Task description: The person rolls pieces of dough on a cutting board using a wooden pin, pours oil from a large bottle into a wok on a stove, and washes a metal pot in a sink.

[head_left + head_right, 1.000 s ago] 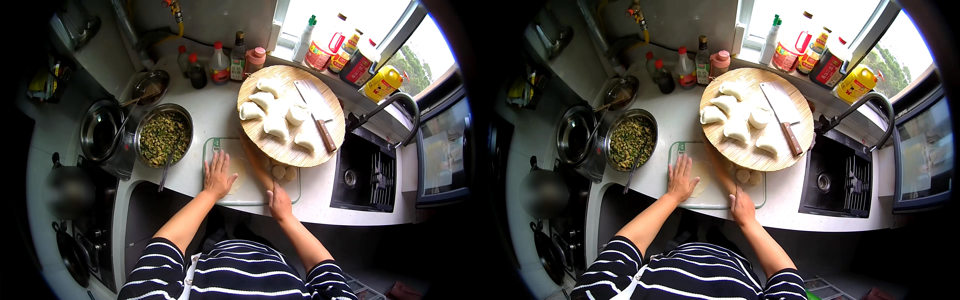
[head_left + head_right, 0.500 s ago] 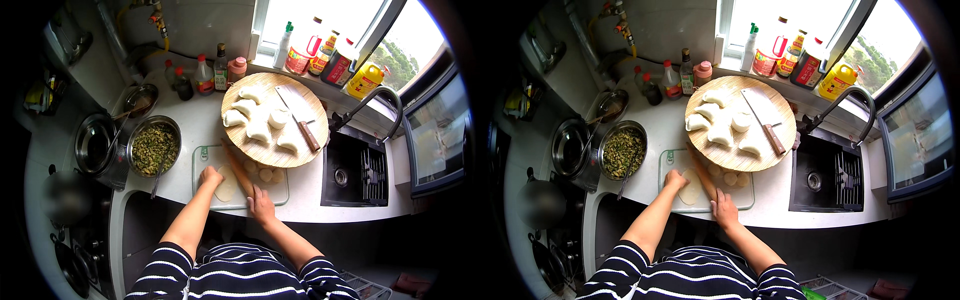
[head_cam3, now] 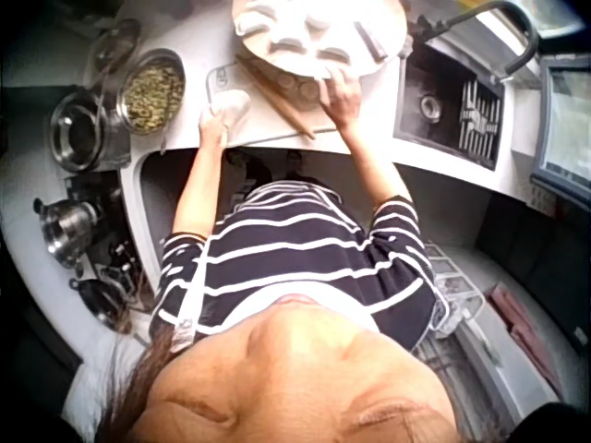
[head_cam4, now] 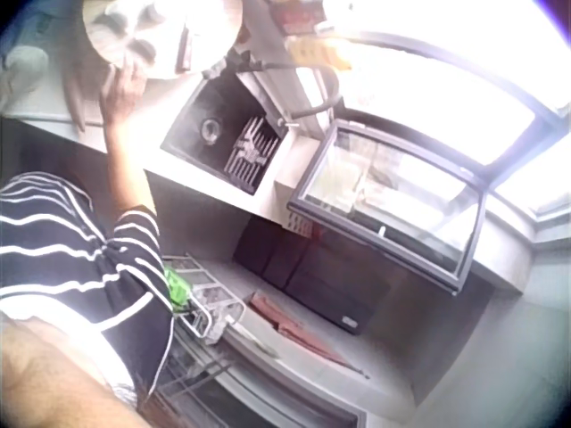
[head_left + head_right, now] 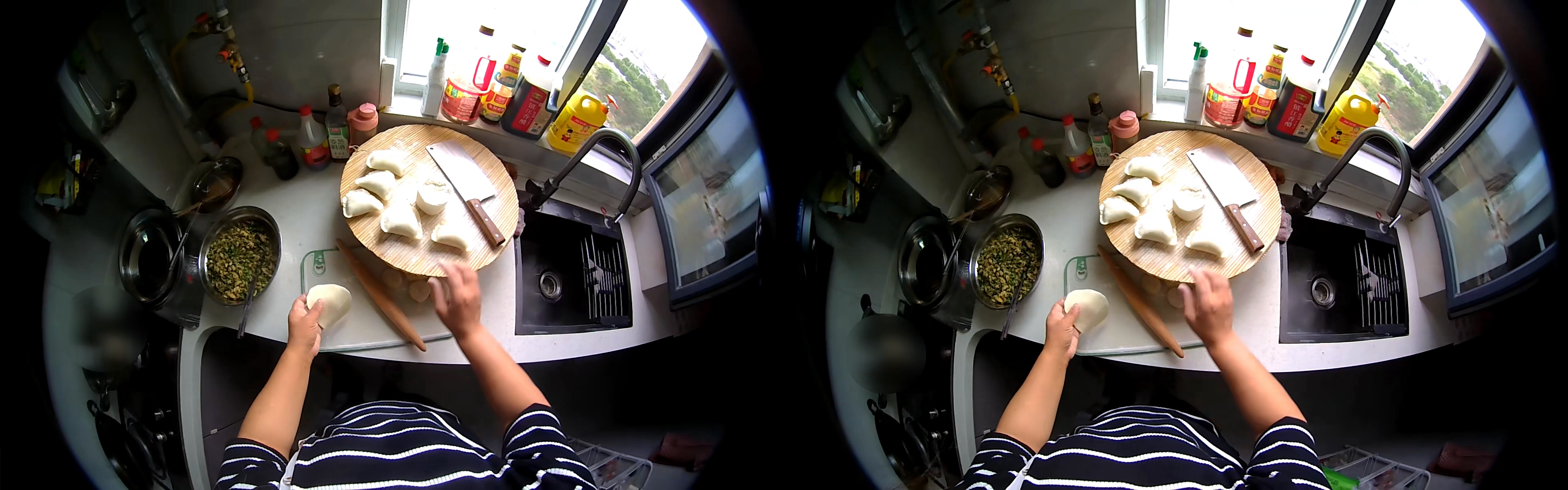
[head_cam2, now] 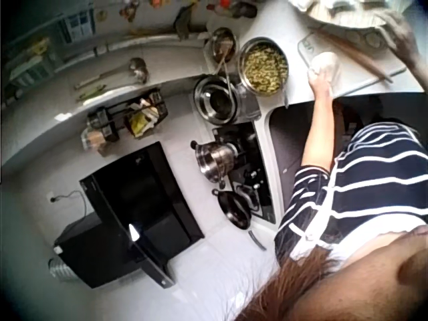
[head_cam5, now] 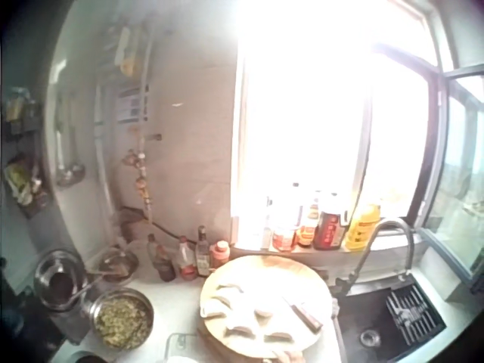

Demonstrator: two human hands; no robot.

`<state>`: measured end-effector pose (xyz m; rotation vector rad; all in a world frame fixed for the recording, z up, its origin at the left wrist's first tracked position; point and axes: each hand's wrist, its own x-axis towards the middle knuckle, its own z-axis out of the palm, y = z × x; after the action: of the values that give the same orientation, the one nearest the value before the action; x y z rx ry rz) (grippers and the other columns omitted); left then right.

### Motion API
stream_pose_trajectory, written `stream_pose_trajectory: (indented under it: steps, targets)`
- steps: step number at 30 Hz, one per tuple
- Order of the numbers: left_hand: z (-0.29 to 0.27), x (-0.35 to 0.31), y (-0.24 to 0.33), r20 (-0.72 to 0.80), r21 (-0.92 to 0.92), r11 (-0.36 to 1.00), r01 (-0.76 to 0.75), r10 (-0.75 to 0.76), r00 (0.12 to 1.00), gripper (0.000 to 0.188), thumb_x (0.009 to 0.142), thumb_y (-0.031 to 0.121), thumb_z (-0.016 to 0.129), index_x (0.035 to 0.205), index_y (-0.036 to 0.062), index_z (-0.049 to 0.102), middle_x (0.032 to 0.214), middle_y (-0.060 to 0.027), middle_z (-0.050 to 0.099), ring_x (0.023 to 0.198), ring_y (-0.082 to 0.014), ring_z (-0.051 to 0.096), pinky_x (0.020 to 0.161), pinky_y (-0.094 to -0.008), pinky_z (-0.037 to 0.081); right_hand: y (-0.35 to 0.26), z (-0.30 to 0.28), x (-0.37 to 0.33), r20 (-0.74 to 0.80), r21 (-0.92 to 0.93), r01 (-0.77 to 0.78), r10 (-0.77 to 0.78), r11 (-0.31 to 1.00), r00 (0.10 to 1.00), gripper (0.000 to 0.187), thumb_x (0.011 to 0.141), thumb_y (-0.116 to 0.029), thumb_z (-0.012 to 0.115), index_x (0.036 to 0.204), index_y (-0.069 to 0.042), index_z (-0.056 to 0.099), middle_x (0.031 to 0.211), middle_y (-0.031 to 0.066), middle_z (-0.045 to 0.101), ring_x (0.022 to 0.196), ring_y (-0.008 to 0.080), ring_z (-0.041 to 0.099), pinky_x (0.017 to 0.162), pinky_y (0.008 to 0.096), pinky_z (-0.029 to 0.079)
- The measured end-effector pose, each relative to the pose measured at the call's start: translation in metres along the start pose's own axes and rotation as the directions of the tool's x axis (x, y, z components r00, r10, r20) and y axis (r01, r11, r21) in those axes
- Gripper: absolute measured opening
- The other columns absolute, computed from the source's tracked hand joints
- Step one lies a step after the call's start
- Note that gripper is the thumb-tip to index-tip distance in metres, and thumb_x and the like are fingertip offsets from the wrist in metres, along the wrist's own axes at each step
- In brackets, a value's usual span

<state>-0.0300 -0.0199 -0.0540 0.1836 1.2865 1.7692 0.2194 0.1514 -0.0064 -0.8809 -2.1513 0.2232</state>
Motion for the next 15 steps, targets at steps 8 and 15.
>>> stream_pose_trajectory:
  steps: [8, 15]
  targets:
    - [0.081, -0.012, 0.054, 0.385, -0.585, 0.743, 0.326, -0.100, 0.917, 0.042, 0.092, 0.028, 0.057, 0.127, 0.0059, 0.050, 0.127, -0.0105, 0.056, 0.120, -0.0279, 0.052, 0.104, -0.0497, 0.038, 0.067, -0.005, 0.109, 0.577, -0.276, -0.169, 0.303, 0.946, 0.759, 0.078, 0.066, -0.027, 0.080, 0.132, -0.002, 0.045, 0.122, 0.0202, 0.053, 0.115, 0.0355, 0.050, 0.098, 0.0383, 0.042]
    - [0.103, 0.001, 0.044, 0.464, -0.559, 0.684, 0.468, -0.210, 0.861, 0.050, 0.094, 0.029, 0.053, 0.136, 0.0061, 0.039, 0.137, -0.0131, 0.047, 0.128, -0.0332, 0.043, 0.107, -0.0548, 0.032, 0.071, -0.004, 0.128, 0.726, -0.232, -0.125, 0.257, 0.965, 0.638, 0.065, 0.061, -0.025, 0.080, 0.121, -0.009, 0.058, 0.107, 0.0197, 0.056, 0.106, 0.0339, 0.053, 0.095, 0.0371, 0.044]
